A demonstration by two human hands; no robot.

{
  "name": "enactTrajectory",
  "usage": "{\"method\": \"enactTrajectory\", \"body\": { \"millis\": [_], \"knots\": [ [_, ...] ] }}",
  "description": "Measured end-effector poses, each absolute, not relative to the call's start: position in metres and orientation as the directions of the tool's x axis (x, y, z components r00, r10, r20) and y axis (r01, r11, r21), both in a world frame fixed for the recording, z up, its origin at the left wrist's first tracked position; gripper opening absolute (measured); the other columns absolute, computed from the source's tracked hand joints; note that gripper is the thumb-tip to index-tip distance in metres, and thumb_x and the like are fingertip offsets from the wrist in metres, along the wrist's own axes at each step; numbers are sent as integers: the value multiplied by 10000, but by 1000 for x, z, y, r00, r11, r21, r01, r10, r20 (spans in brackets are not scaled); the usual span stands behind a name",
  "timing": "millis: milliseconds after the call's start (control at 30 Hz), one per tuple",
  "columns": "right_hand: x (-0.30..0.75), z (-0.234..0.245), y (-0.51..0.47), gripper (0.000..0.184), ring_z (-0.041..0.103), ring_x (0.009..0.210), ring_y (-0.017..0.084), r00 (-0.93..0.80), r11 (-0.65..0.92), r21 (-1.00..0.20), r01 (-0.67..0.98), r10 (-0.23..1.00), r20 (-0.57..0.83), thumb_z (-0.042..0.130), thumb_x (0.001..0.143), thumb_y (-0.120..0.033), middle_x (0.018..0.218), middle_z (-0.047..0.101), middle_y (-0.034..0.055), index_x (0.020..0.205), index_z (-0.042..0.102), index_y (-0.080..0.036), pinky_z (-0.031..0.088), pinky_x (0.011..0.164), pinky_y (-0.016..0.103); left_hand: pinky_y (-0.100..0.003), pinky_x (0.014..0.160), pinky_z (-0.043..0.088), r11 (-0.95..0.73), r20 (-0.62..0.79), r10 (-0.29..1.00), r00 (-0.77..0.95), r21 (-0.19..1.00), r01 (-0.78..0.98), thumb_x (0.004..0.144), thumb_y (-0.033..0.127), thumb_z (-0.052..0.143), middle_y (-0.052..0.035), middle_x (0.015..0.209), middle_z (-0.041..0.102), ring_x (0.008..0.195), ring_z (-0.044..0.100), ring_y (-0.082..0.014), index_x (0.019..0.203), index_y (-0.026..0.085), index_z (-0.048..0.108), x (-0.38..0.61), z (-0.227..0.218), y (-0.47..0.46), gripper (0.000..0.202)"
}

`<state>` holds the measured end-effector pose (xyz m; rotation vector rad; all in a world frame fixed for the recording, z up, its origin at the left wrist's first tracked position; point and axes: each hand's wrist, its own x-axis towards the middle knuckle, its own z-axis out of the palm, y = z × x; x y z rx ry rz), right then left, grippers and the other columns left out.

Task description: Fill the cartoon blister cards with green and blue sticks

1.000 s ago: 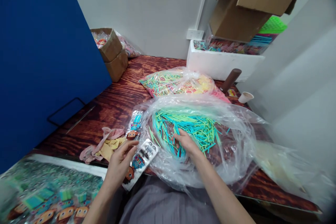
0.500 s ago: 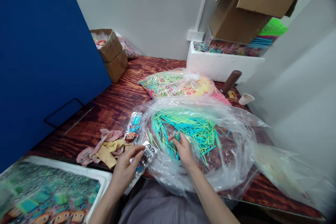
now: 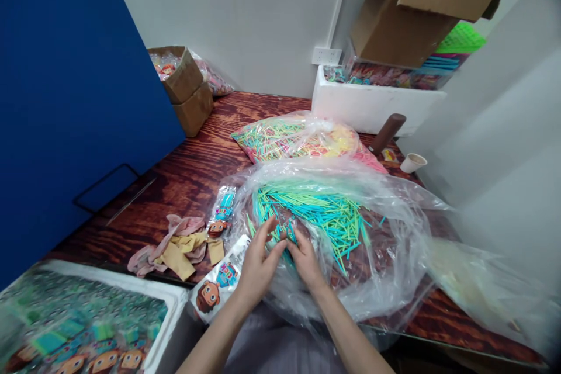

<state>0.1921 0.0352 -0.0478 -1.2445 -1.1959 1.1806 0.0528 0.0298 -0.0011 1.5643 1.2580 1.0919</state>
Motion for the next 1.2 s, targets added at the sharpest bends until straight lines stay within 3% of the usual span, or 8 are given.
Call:
{"method": "enactTrajectory", "body": {
  "millis": [100, 167, 333, 500, 700, 867, 1033, 1200],
  "knots": [
    [190, -53, 34, 268, 613, 1011, 259, 12, 24, -1000, -5, 1000, 24, 576, 858, -357, 1030, 691, 62, 1080, 672, -242, 476, 918, 370, -470, 1089, 416, -260, 213, 961, 177, 913, 314, 930, 294, 541, -121, 1482, 477, 1339, 479, -251, 1466, 257, 380, 66, -2, 35, 560],
    [189, -56, 33, 291, 610, 1038, 254, 16, 51, -999, -10, 999, 51, 540, 870, -329, 1065, 688, 69, 1118, 664, -241, 466, 955, 377, -489, 1110, 392, -368, 277, 921, 273, 847, 384, 926, 250, 537, -115, 1427, 539, 1322, 494, -253, 1419, 248, 461, 70, -1, 34, 498],
    [190, -50, 32, 237, 615, 980, 237, -12, 88, -992, 89, 996, 88, 508, 840, -227, 1024, 695, 76, 989, 692, -228, 482, 901, 351, -485, 1109, 390, -512, 333, 845, 417, 727, 457, 939, 202, 501, -85, 1344, 614, 1301, 511, -244, 1297, 261, 588, 64, 0, 26, 373],
    [200, -33, 30, 169, 600, 849, 204, -38, 49, -983, 176, 998, 43, 517, 863, -242, 873, 673, 23, 886, 682, -215, 448, 823, 309, -437, 1051, 428, -393, 303, 919, 251, 729, 560, 955, 276, 490, -90, 1344, 590, 1266, 520, -239, 1273, 249, 581, 21, -3, 20, 331],
    [208, -44, 25, 161, 590, 800, 204, -9, -8, -980, 199, 1000, -10, 551, 873, -300, 833, 667, 12, 903, 689, -223, 425, 760, 291, -423, 884, 443, -226, 284, 956, 75, 548, 806, 920, 354, 519, -77, 1003, 663, 983, 594, -271, 834, 214, 617, -29, -23, 10, 192],
    [208, -48, 23, 190, 597, 819, 220, -9, -18, -982, 190, 1000, -20, 547, 889, -345, 791, 664, 14, 912, 701, -235, 434, 744, 292, -464, 890, 427, -166, 288, 957, 46, 407, 898, 865, 462, 598, -114, 1092, 640, 1023, 568, -326, 1135, 179, 566, -29, -38, 6, 392],
    [207, -47, 21, 200, 583, 740, 192, 2, -3, -977, 211, 1000, -2, 542, 897, -324, 825, 678, 11, 934, 710, -224, 427, 716, 282, -418, 873, 443, -189, 387, 922, -9, 472, 861, 904, 432, 547, -114, 1046, 608, 1003, 565, -298, 1152, 179, 543, -28, -48, 11, 355],
    [205, -47, 21, 186, 614, 860, 209, -8, 30, -978, 205, 1000, 30, 534, 904, -286, 895, 697, 21, 929, 710, -232, 435, 809, 295, -335, 743, 441, -224, 395, 918, -26, 575, 787, 918, 347, 529, -39, 806, 587, 808, 573, -227, 818, 215, 556, -31, -52, 13, 168]
  ]
}}
